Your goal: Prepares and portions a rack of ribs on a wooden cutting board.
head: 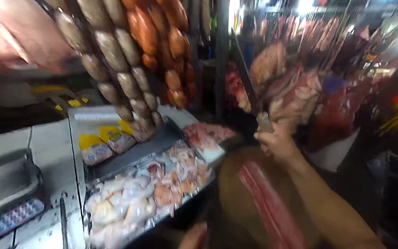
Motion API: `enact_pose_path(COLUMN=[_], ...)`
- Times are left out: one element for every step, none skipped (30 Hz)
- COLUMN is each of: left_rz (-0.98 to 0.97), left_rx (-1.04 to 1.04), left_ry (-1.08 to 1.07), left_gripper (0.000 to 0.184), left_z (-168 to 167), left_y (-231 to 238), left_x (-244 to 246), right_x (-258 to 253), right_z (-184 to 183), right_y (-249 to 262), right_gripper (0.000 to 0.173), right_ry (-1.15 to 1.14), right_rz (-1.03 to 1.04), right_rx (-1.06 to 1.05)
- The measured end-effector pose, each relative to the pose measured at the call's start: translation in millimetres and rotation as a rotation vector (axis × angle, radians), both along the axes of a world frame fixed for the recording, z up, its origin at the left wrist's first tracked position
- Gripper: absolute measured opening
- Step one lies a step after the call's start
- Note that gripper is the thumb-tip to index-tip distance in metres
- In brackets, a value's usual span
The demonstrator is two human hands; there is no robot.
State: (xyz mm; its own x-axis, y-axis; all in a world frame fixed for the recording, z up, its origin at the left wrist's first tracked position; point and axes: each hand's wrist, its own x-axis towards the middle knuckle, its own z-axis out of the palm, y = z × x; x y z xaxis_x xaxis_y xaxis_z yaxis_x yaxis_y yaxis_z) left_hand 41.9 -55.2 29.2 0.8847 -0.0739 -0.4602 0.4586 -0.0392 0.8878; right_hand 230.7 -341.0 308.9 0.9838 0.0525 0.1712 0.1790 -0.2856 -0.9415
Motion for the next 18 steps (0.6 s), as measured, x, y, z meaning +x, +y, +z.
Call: enact_pose_path(left_rz=[-0.019,-0.033,-0.045,-0.058,-0.078,-0.096,-0.101,-0.089,-0.063,-0.034,-0.007,0.008,0.017,0.03,0.047,0.059,0.078,0.098], left_rx=[-0.051,-0.084,-0.085,-0.061,-0.032,0.003,0.042,0.078,0.101,0.106,0.11,0.117,0.132,0.142,0.147,0.146,0.129,0.098], left_ry=[-0.036,-0.029,0.003,0.044,0.073,0.085,0.081,0.07,0.067,0.075,0.091,0.104,0.116,0.126,0.143,0.162,0.183,0.197], left_gripper=[0.04,0.042,0.044,0.046,0.05,0.053,0.057,0.061,0.065,0.07,0.076,0.081,0.084,0.086,0.088,0.087,0.084,0.078], left_z=[-4.7,-3.1,2.3,9.0,15.0,17.6,15.8,10.3,2.9,-3.3,-8.9,-16.4,-24.6,-29.7,-32.0,-31.9,-28.3,-24.5], left_y=[-19.2,-42.5,-68.7,-97.3,-124.8,-149.7,-170.7,-188.5,-203.9,-217.7,-230.3,-241.0,-250.1,-258.7,-266.5,-273.6,-280.6,-286.8], left_x=[10.7,20.3,28.7,35.6,42.3,49.3,57.5,66.1,76.0,88.2,102.3,117.2,132.3,146.4,158.9,169.3,177.1,182.5], right_x=[-30.8,-61.3,-91.1,-120.5,-148.7,-174.1,-196.1,-216.8,-235.7,-251.4,-264.5,-275.9,-285.3,-292.6,-297.9,-301.3,-303.1,-303.2], right_z=[-34.6,-67.7,-97.6,-123.7,-145.9,-165.4,-183.2,-199.7,-213.4,-225.0,-235.4,-244.1,-252.5,-261.5,-270.2,-278.0,-285.1,-290.3], right_y=[-25.5,-52.2,-79.5,-107.3,-135.6,-163.6,-189.0,-211.0,-229.3,-244.5,-256.7,-266.1,-272.9,-278.6,-283.6,-287.2,-288.9,-289.1], right_gripper=[0.032,0.034,0.037,0.04,0.042,0.042,0.04,0.036,0.032,0.03,0.028,0.027,0.025,0.023,0.021,0.019,0.018,0.018], right_ry=[0.058,0.102,0.14,0.19,0.25,0.314,0.383,0.457,0.535,0.605,0.672,0.73,0.775,0.81,0.842,0.875,0.902,0.923], right_rz=[0.015,0.008,-0.018,-0.049,-0.089,-0.128,-0.154,-0.17,-0.186,-0.207,-0.23,-0.247,-0.265,-0.272,-0.266,-0.251,-0.238,-0.227], right_rx=[0.02,0.019,0.003,-0.022,-0.055,-0.087,-0.101,-0.085,-0.069,-0.048,-0.025,-0.002,0.028,0.061,0.087,0.104,0.115,0.121])
